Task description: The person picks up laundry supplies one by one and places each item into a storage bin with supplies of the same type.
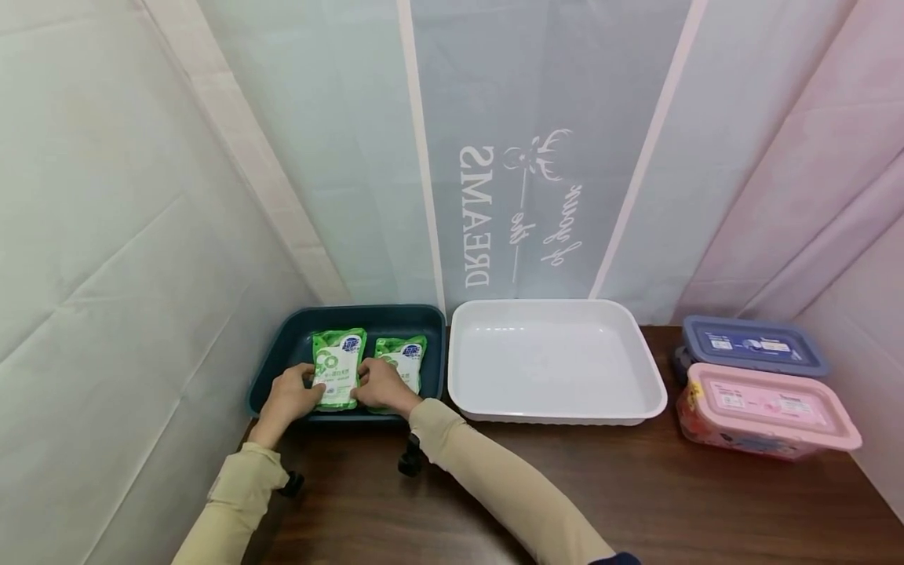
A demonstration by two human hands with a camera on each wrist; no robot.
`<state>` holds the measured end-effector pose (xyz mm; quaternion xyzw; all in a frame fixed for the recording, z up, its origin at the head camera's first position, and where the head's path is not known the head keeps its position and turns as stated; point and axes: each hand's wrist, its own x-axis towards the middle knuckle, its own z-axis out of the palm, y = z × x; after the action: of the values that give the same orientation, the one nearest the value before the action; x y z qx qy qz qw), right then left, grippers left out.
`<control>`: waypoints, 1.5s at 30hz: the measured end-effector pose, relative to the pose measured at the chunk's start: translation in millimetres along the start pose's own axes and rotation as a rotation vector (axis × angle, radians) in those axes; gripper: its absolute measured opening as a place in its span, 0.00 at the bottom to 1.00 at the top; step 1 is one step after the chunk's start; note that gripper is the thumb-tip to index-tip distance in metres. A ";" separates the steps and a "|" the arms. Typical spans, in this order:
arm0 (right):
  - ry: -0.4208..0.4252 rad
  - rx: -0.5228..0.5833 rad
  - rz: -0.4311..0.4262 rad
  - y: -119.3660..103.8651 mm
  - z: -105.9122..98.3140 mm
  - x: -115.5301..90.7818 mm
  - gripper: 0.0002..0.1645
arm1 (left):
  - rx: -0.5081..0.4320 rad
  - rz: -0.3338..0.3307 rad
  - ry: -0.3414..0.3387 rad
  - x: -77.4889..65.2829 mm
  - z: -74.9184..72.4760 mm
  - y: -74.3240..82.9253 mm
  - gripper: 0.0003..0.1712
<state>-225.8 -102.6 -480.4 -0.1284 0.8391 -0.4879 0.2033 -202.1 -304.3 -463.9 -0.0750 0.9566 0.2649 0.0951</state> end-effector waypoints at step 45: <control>0.038 -0.224 -0.177 13.1 3.2 7.7 0.33 | 0.073 -0.040 -0.077 11.5 0.9 -5.0 0.28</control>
<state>-231.3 -101.8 -494.9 -0.2144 0.8774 -0.4096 0.1282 -212.2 -309.1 -469.7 -0.0805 0.9596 0.2307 0.1399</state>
